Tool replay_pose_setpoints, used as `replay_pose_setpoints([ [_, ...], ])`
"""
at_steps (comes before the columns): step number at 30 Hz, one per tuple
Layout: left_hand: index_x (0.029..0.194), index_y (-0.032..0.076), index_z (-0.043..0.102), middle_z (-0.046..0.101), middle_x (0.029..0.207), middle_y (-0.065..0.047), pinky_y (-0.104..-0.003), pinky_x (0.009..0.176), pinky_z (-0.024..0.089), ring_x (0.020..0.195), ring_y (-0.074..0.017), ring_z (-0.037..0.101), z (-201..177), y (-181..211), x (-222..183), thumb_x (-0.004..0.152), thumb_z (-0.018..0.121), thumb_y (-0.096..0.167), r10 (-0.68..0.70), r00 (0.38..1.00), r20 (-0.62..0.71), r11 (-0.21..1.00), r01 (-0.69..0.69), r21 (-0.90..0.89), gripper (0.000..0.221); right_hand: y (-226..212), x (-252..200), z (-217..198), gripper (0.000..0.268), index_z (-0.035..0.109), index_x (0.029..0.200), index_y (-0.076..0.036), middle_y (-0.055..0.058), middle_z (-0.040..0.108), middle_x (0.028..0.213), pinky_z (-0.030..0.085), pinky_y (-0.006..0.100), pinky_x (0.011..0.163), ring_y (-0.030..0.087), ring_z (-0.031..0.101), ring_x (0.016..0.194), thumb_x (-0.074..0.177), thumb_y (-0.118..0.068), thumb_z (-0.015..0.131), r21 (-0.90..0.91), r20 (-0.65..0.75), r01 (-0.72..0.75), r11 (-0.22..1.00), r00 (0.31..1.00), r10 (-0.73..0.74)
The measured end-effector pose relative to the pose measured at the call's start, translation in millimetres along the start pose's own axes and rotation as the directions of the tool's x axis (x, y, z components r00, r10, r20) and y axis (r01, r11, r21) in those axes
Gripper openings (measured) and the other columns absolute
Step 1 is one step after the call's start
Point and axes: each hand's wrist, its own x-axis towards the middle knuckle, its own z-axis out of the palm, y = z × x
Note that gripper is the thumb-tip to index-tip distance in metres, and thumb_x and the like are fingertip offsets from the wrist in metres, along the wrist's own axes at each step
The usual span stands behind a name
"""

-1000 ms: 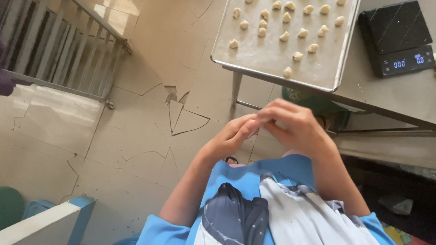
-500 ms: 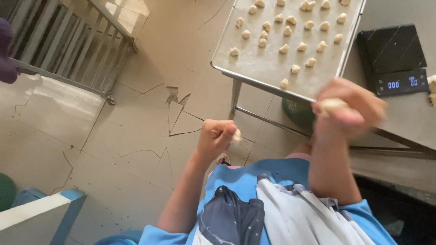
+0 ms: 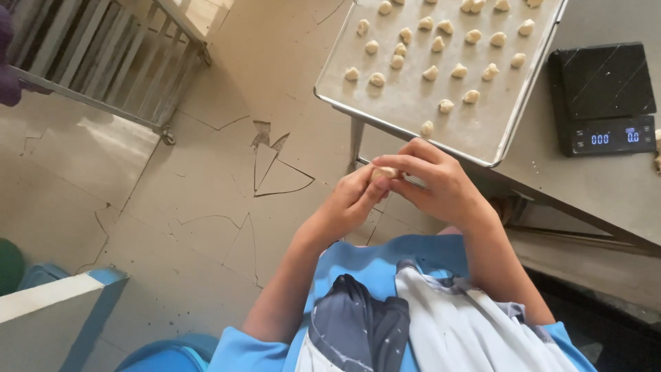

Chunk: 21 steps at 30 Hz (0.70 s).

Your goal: Portioning dough by weight and rolling it into small balls before placing them on a baking tray.

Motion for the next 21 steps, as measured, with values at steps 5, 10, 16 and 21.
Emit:
replay_pose_setpoints([
  [5, 0.101, 0.007, 0.060, 0.055, 0.075, -0.003, -0.032, 0.070, 0.048, 0.072, -0.0139, 0.051, 6.3, 27.8, 11.5, 0.101, 0.035, 0.030, 0.020, 0.995, 0.099, 0.996, -0.011, -0.087, 0.035, -10.9, -4.3, -18.0, 0.032, 0.067, 0.111, -0.008, 0.007, 0.059, 0.079, 0.052, 0.028, 0.064, 0.017, 0.058, 0.067, 0.079, -0.009, 0.071, 0.137, 0.064, -0.058, 0.989, 0.997, 0.049],
  [10, 0.105, 0.006, 0.058, 0.051, 0.078, -0.002, -0.030, 0.070, 0.045, 0.074, -0.0134, 0.048, 19.9, 13.8, 17.0, 0.101, 0.032, 0.030, 0.044, 0.989, 0.139, 0.997, -0.034, -0.073, 0.035, -6.9, -15.9, -26.9, 0.023, 0.068, 0.103, -0.009, 0.004, 0.059, 0.074, 0.052, 0.028, 0.059, 0.016, 0.058, 0.061, 0.081, -0.005, 0.067, 0.110, 0.053, -0.100, 0.989, 0.994, 0.095],
  [16, 0.098, 0.002, 0.057, 0.056, 0.084, -0.014, -0.034, 0.072, 0.044, 0.078, -0.0147, 0.049, 39.9, -18.3, 4.8, 0.099, 0.043, 0.027, -0.025, 0.967, 0.252, 0.994, 0.052, -0.101, 0.029, 26.0, -13.0, -66.5, 0.024, 0.060, 0.099, -0.002, 0.015, 0.054, 0.082, 0.047, 0.042, 0.062, 0.034, 0.057, 0.069, 0.080, 0.012, 0.061, -0.248, -0.089, -0.068, 0.966, 0.995, 0.047],
  [21, 0.098, 0.011, 0.048, 0.060, 0.111, -0.007, -0.023, 0.077, 0.040, 0.083, -0.0095, 0.056, 23.9, 16.8, 11.3, 0.091, 0.055, 0.022, -0.061, 0.958, 0.281, 0.998, 0.058, 0.020, 0.015, -36.0, -2.1, -107.7, 0.017, 0.062, 0.100, 0.005, 0.021, 0.050, 0.104, 0.049, 0.032, 0.081, 0.027, 0.057, 0.092, 0.095, 0.020, 0.057, -0.124, -0.210, 0.024, 0.992, 0.976, -0.050],
])
